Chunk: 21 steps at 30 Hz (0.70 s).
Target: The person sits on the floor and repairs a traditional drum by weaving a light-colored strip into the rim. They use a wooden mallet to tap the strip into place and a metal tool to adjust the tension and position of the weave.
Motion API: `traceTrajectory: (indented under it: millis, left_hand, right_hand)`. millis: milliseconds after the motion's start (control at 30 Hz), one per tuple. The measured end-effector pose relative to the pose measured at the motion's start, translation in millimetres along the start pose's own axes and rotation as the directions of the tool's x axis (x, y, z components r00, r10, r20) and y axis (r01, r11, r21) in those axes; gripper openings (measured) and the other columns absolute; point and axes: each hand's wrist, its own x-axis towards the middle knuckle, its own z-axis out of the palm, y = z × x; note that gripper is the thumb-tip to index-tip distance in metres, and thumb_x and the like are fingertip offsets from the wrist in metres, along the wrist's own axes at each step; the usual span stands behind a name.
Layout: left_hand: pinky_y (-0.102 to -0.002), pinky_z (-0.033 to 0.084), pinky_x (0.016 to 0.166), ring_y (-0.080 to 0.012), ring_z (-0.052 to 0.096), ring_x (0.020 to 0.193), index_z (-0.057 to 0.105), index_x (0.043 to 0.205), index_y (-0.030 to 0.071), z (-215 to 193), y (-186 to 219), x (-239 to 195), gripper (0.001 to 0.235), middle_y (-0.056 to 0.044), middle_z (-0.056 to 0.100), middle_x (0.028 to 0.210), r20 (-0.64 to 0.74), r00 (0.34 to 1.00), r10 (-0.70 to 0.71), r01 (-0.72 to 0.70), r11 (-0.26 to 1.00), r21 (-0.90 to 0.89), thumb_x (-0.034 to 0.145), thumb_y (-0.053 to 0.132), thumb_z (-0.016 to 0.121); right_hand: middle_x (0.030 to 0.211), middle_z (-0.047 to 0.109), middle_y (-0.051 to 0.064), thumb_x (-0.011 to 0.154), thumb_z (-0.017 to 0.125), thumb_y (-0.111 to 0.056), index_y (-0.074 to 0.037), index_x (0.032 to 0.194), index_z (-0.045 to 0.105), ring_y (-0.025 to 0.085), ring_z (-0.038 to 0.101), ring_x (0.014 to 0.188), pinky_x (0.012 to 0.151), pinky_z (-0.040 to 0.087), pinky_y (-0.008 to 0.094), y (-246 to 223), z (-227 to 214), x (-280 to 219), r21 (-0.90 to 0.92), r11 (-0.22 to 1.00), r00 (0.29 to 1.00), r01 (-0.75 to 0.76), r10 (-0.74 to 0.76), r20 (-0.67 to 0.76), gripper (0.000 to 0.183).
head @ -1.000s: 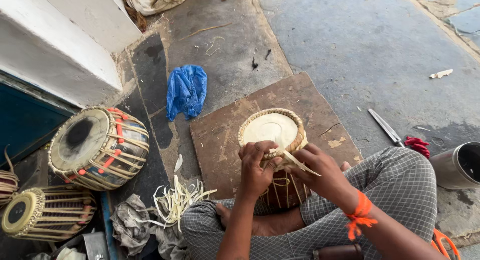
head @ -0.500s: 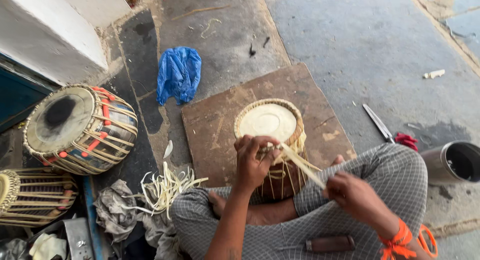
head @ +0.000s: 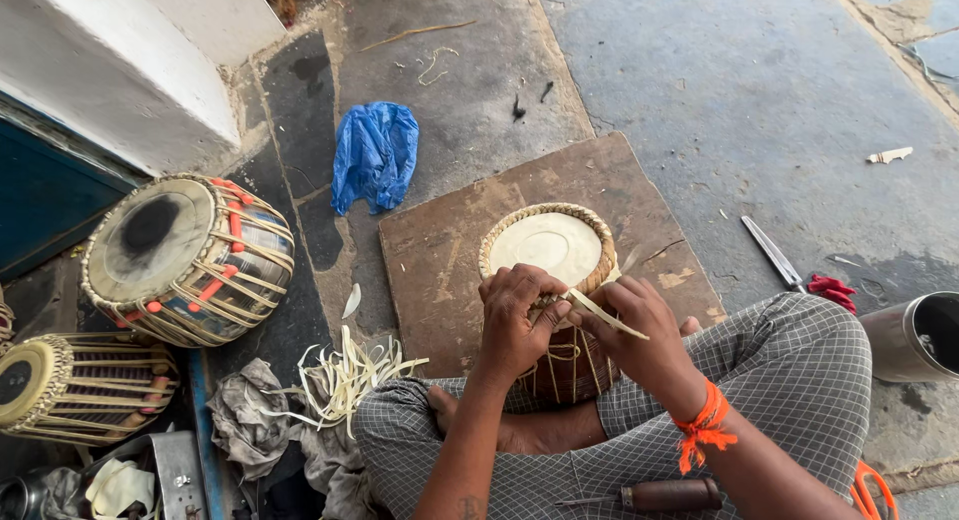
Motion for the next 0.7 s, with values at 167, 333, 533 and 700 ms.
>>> traceTrajectory:
  millis: [167,333,533,700]
  left_hand:
    - [-0.039,0.034,0.102,-0.0175,0.06,0.1,0.07,0.1,0.018,0.8,-1.2,-3.3,0.016,0.004,0.068,0.1,-0.015,1.0,0.028,-0.028,0.999,-0.044,0.089,0.024,0.078]
    - [-0.037,0.034,0.1,-0.0175,0.059,0.096,0.074,0.097,0.02,5.0,-4.5,-8.8,0.009,0.005,0.069,0.099,-0.036,0.998,0.041,-0.043,0.998,-0.04,0.089,0.022,0.078]
    - [-0.04,0.033,0.098,-0.0206,0.059,0.096,0.074,0.098,0.015,-5.0,5.5,2.8,0.02,0.002,0.067,0.098,-0.054,0.996,0.076,-0.076,0.997,0.002,0.084,0.028,0.08]
    - [-0.041,0.033,0.095,-0.0202,0.057,0.09,0.074,0.084,0.014,19.7,12.4,-1.7,0.019,0.001,0.065,0.087,-0.201,0.978,-0.055,0.08,0.99,0.119,0.088,0.031,0.08]
  right_hand:
    - [0.075,0.059,0.006,0.086,0.078,-0.029,-0.003,0.087,0.071,0.023,0.057,0.073,0.066,0.046,0.037,15.4,9.4,1.6,0.192,0.98,0.998,0.05,-0.056,0.028,0.027]
    - [0.079,0.057,0.008,0.09,0.074,-0.019,-0.002,0.091,0.069,0.026,0.053,0.077,0.07,0.045,0.038,18.0,21.7,-8.1,0.205,0.933,0.952,0.296,-0.271,-0.144,0.018]
    - [0.082,0.059,0.007,0.09,0.076,-0.018,-0.003,0.096,0.066,0.022,0.058,0.077,0.068,0.049,0.036,17.6,8.1,-2.4,0.254,0.938,0.971,0.235,-0.236,-0.029,0.019]
    - [0.083,0.066,0.005,0.084,0.078,-0.024,-0.006,0.122,0.059,0.017,0.067,0.071,0.066,0.055,0.033,34.5,-17.9,-63.2,0.206,0.978,0.99,-0.044,0.015,0.139,0.046]
